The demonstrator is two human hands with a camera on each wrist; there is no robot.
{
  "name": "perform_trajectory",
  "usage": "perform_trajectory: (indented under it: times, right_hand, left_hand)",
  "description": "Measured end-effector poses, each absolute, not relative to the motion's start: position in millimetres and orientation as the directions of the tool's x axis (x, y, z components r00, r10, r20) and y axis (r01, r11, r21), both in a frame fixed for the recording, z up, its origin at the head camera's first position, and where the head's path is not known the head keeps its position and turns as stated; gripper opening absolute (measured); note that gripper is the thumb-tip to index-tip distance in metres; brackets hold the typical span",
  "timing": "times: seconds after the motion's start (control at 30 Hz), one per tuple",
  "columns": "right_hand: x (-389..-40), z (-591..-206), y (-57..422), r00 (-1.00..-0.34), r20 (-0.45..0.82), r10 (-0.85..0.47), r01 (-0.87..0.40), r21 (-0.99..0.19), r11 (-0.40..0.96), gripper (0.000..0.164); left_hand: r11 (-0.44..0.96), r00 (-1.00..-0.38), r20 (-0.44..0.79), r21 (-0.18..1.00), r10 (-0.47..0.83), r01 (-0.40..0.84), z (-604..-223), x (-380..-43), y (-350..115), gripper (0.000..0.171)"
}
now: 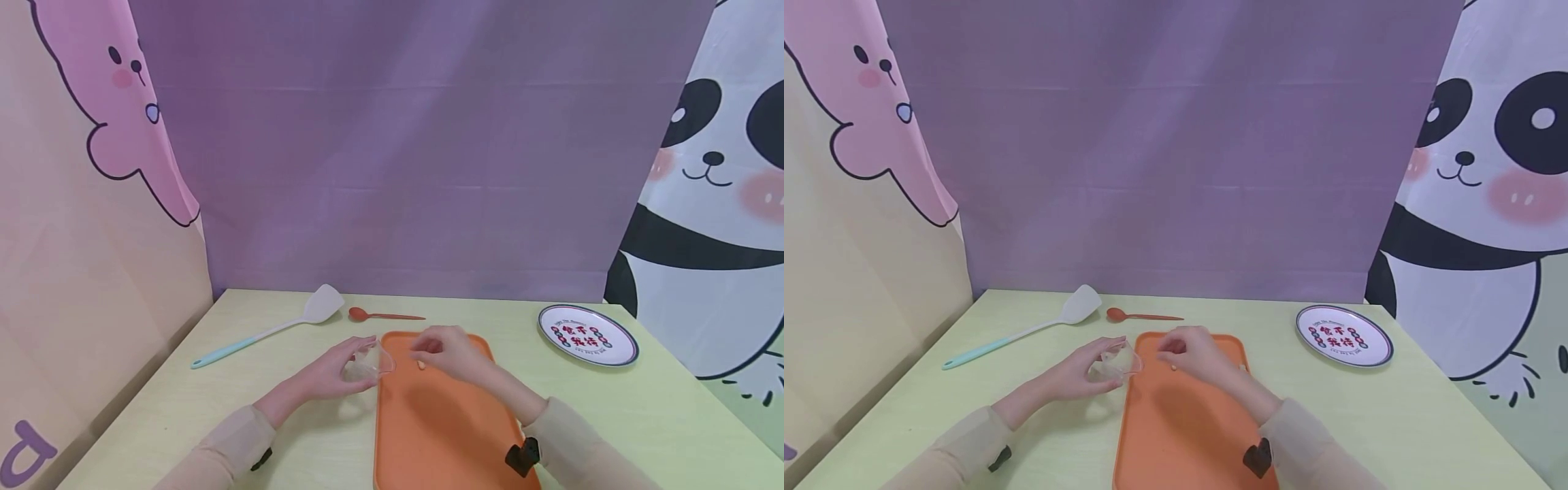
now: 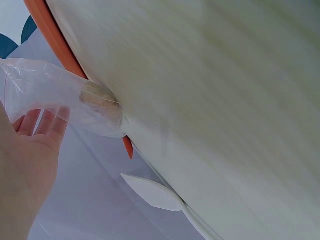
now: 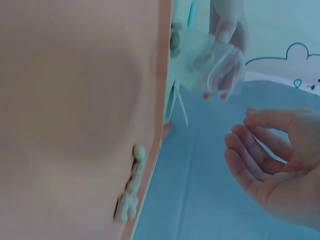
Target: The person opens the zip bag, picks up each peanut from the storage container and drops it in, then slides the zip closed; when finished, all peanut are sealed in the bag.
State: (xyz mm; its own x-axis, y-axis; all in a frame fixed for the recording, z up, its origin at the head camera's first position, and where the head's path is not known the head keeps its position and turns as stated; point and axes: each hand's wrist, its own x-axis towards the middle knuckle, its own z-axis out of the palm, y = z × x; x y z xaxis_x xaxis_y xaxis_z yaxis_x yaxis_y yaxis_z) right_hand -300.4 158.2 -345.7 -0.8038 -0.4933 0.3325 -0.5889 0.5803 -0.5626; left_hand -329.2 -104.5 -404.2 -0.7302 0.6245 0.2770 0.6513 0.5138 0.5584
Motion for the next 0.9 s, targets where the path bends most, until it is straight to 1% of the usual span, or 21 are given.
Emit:
perform_trajectory:
  times: [0.13,0.33,0.47,0.63,0.73,0.9]
  right_hand:
    - [-299.7,-344.5,174.3,-0.812,0.341,-0.473,-0.582,-0.518,0.626,0.012]
    - [-299.9,-345.1,200.1,-0.825,0.325,-0.462,-0.564,-0.529,0.635,0.016]
    - [-301.9,-350.3,219.1,-0.825,0.337,-0.453,-0.564,-0.502,0.655,0.013]
    - [-306.3,-362.2,237.7,-0.839,0.325,-0.437,-0.544,-0.504,0.67,0.013]
    - [-308.9,-369.8,245.7,-0.835,0.326,-0.444,-0.55,-0.5,0.668,0.014]
    - [-311.7,-378.7,255.8,-0.809,0.347,-0.474,-0.588,-0.454,0.67,0.014]
  left_hand:
    - [0.51,-0.723,0.286,0.549,0.629,0.662,-403.8,-328.7,-103.7,0.074]
    - [0.512,-0.724,0.287,0.55,0.627,0.66,-403.5,-326.6,-102.9,0.073]
    - [0.509,-0.721,0.288,0.548,0.63,0.664,-404.3,-326.7,-102.0,0.073]
    - [0.515,-0.72,0.287,0.538,0.632,0.667,-405.0,-327.2,-102.6,0.072]
    - [0.522,-0.715,0.294,0.519,0.634,0.677,-405.2,-327.5,-103.3,0.072]
    - [0.517,-0.707,0.292,0.515,0.644,0.684,-405.1,-327.6,-102.6,0.072]
